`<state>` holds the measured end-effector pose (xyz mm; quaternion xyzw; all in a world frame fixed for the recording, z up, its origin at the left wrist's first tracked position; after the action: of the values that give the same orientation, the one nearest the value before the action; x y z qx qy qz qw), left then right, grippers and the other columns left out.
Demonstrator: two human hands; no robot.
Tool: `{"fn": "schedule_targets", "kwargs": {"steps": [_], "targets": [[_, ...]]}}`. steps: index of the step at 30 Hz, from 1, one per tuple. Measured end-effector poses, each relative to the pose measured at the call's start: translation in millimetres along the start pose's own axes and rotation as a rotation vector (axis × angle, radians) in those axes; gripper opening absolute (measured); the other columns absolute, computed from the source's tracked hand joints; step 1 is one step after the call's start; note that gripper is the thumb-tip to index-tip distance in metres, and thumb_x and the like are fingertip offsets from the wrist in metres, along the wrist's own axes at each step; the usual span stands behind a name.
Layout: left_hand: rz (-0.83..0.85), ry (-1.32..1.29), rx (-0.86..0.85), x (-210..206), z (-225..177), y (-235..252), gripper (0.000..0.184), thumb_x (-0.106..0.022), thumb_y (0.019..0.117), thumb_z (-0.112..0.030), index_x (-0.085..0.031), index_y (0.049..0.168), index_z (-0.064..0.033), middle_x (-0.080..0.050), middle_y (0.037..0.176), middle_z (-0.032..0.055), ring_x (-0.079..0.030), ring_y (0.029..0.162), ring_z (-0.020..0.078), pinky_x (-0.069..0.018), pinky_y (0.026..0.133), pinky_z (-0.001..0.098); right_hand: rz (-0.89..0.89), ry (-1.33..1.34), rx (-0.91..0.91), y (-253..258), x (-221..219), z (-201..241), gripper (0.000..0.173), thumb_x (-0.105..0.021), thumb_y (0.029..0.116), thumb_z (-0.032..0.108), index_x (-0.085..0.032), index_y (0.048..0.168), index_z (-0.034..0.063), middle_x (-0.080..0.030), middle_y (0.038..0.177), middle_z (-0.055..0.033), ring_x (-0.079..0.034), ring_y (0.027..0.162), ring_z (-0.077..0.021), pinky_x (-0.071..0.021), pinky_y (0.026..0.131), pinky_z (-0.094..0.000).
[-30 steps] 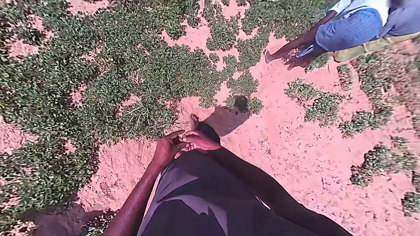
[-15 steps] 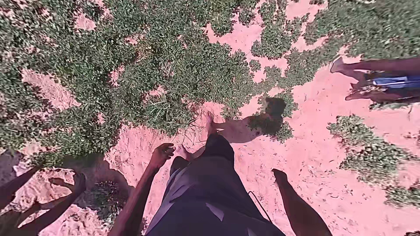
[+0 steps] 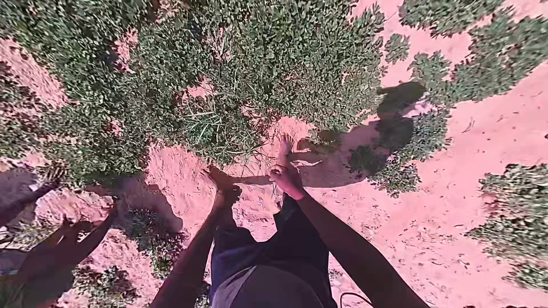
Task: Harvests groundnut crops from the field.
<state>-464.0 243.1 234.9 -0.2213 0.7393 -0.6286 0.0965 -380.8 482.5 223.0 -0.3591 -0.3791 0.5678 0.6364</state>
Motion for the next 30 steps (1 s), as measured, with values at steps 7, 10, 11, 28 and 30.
{"fn": "schedule_targets", "kwargs": {"steps": [7, 10, 11, 28, 30], "targets": [[0.255, 0.78, -0.279, -64.1, -62.9, 297.3, 0.048, -0.058, 0.1037, -0.033, -0.057, 0.141, -0.0037, -0.06, 0.139, 0.0231, -0.056, 0.131, 0.0421, -0.0438, 0.107, 0.0649, 0.386, -0.331, -0.076, 149.0, -175.7, -87.5, 0.046, -0.057, 0.1018, 0.028, -0.059, 0.14, 0.0023, -0.063, 0.134, -0.0216, -0.06, 0.128, -0.0335, -0.0457, 0.109, -0.0515], [0.212, 0.89, -0.411, -98.1, -83.8, 384.8, 0.069, -0.066, 0.0979, -0.044, -0.048, 0.146, 0.0017, -0.046, 0.151, 0.028, -0.046, 0.139, 0.0461, -0.0391, 0.11, 0.0671, 0.598, -0.434, -0.161, 148.2, -225.7, -114.9, 0.046, -0.058, 0.1008, 0.033, -0.058, 0.137, 0.0048, -0.062, 0.13, -0.0217, -0.062, 0.12, -0.0374, -0.0509, 0.097, -0.0554], [0.162, 0.902, -0.421, -101.0, -97.3, 407.9, 0.082, -0.064, 0.0971, -0.052, -0.037, 0.154, 0.0013, -0.036, 0.16, 0.0275, -0.036, 0.148, 0.0443, -0.0302, 0.117, 0.0652, 0.633, -0.408, -0.139, 147.5, -230.7, -109.7, 0.046, -0.058, 0.1007, 0.033, -0.059, 0.137, 0.0051, -0.063, 0.129, -0.0217, -0.062, 0.12, -0.0376, -0.0508, 0.096, -0.0555], [0.039, 0.754, 0.069, 1.5, -70.2, 498.8, 0.059, -0.065, 0.0982, -0.032, -0.052, 0.14, 0.0073, -0.051, 0.142, 0.0349, -0.049, 0.134, 0.0517, -0.0404, 0.104, 0.0719, 0.427, -0.146, -0.171, 191.5, -207.6, -108.1, 0.04, -0.058, 0.1009, 0.027, -0.063, 0.135, 0.0063, -0.065, 0.131, -0.0172, -0.064, 0.12, -0.0281, -0.0493, 0.104, -0.0449], [-0.021, 0.663, 0.094, 4.0, -60.5, 496.7, 0.049, -0.06, 0.099, -0.032, -0.06, 0.135, 0.0003, -0.059, 0.136, 0.03, -0.057, 0.127, 0.048, -0.0459, 0.098, 0.0712, 0.427, -0.141, -0.159, 192.3, -207.0, -108.6, 0.04, -0.058, 0.1016, 0.027, -0.062, 0.135, 0.0058, -0.066, 0.129, -0.0174, -0.065, 0.119, -0.0281, -0.0502, 0.103, -0.0448]]}}
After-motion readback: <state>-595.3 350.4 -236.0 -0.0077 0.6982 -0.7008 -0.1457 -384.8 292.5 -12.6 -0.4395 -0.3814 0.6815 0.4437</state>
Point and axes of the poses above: each hand's wrist, its own y-axis towards the middle knuckle, its own x-axis out of the back of the hand, z = x × y, the point moved 7 cm from there along y, towards the middle knuckle
